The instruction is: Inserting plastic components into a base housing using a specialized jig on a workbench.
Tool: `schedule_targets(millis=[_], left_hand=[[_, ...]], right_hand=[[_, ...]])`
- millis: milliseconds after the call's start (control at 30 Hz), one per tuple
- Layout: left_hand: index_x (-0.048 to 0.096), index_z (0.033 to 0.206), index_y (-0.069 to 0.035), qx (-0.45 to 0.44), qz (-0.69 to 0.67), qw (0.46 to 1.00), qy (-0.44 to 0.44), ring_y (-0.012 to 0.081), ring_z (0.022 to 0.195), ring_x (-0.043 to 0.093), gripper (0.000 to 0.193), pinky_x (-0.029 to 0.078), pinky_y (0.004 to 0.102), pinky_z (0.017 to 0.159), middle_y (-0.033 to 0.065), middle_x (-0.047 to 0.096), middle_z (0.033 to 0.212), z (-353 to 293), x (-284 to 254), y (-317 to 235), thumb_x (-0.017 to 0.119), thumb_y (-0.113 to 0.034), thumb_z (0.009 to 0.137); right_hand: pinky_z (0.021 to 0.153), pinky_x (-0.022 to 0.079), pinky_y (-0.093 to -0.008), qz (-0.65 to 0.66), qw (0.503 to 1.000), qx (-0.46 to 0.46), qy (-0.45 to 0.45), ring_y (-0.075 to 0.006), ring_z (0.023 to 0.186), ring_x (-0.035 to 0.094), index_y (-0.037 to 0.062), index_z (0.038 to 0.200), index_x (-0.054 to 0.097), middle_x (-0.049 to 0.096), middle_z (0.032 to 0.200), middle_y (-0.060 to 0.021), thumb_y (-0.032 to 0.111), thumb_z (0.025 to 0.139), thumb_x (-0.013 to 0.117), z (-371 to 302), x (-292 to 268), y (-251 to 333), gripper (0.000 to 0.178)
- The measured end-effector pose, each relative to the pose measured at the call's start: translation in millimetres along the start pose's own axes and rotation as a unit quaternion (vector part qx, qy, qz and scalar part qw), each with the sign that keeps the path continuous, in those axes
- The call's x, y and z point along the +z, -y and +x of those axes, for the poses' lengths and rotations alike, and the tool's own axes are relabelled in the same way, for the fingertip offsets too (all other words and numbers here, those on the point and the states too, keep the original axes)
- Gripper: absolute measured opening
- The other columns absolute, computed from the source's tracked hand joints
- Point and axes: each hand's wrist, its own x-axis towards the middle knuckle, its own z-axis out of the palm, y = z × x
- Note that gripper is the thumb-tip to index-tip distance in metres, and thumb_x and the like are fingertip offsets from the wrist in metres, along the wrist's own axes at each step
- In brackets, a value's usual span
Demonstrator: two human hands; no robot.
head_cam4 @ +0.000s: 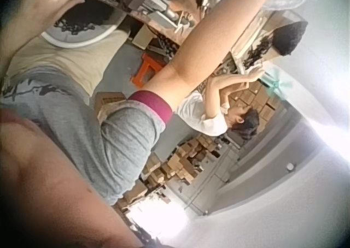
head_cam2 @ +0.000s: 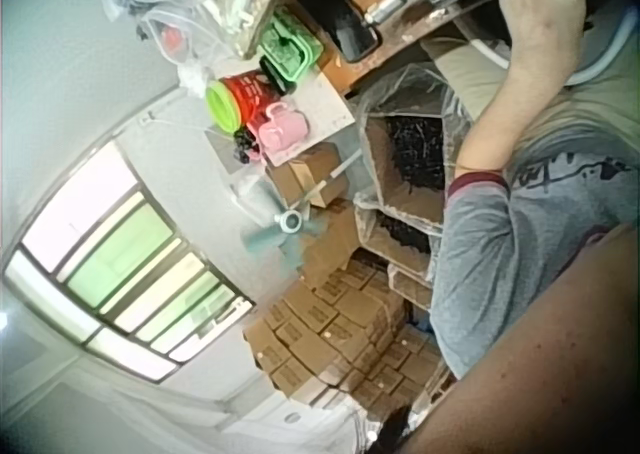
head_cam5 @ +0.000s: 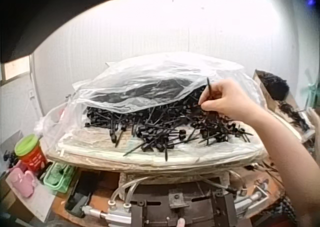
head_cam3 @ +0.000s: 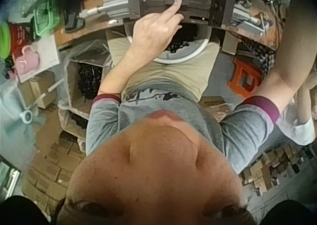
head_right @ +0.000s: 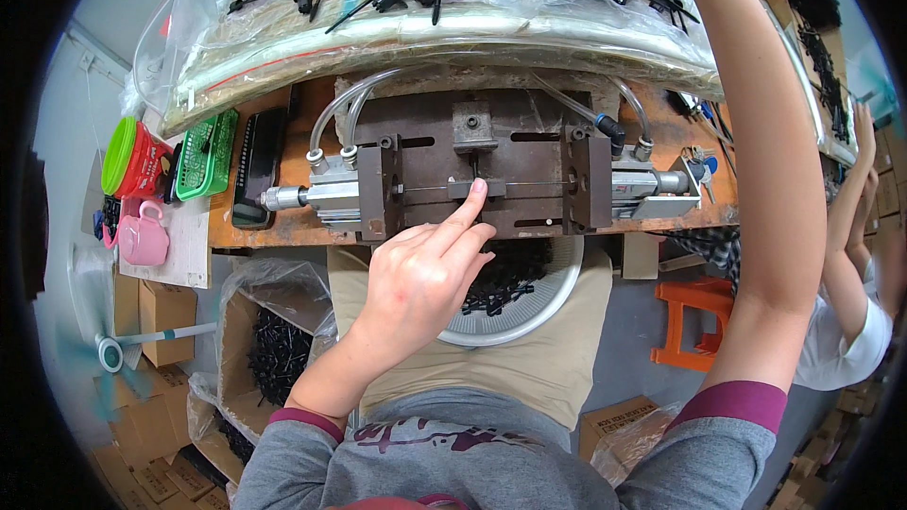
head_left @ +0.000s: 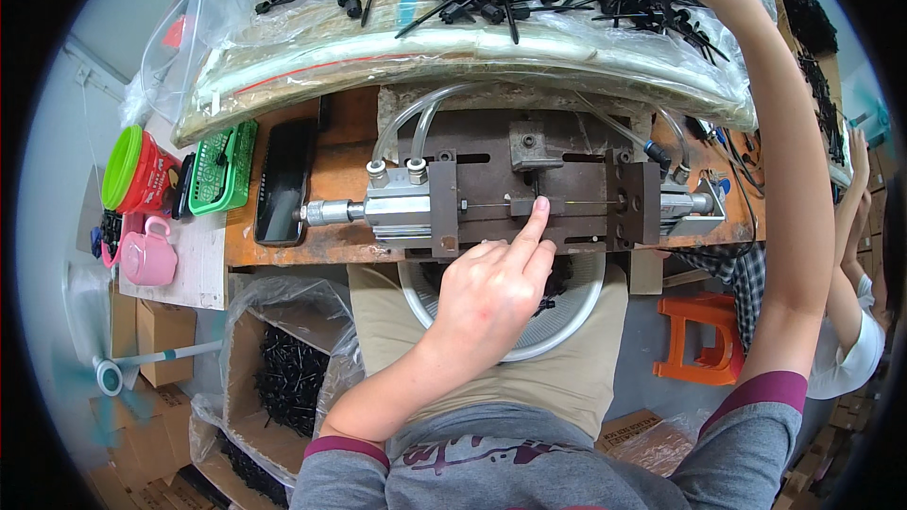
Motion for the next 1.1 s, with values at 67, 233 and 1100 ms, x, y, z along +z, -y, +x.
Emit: schedule_targets(millis=[67, 233, 1100], left_hand=[[0.068, 0.096, -0.002, -0.016, 0.012, 1.0, 0.013, 0.024, 0.073, 0.07, 0.026, 0.057, 0.0316, 0.07, 0.0178, 0.065, 0.128, -3.5, -1.6, 4.8, 0.079, -0.011, 0.074], [0.063, 0.122, -0.002, -0.058, -0.196, 0.979, -0.022, 0.0183, 0.078, 0.07, 0.052, 0.058, 0.0291, 0.068, 0.0176, 0.059, 0.136, 9.7, -23.6, -6.3, 0.083, -0.012, 0.075], [0.072, 0.094, -0.004, -0.002, 0.023, 0.997, -0.074, 0.0183, 0.071, 0.068, 0.029, 0.053, 0.0285, 0.067, 0.0117, 0.069, 0.123, -11.1, 15.8, -2.4, 0.08, -0.009, 0.067]], right_hand=[[0.06, 0.047, -0.0216, 0.073, 0.996, 0.042, -0.025, -0.0088, 0.067, 0.061, 0.0015, 0.09, 0.073, 0.07, 0.078, -0.0047, 0.009, 0.085, 0.072, 8.2, 7.2, -13.9, 0.009], [0.064, 0.046, -0.0212, 0.26, 0.962, 0.055, -0.063, -0.0079, 0.074, 0.061, 0.0026, 0.098, 0.073, 0.07, 0.089, -0.0053, 0.015, 0.083, 0.074, -27.5, -23.2, -15.4, 0.02], [0.081, 0.051, -0.024, 0.439, 0.879, 0.152, -0.109, -0.0138, 0.087, 0.068, -0.0014, 0.104, 0.068, 0.07, 0.094, -0.01, 0.006, 0.085, 0.071, -212.4, 36.5, 0.6, 0.02]])
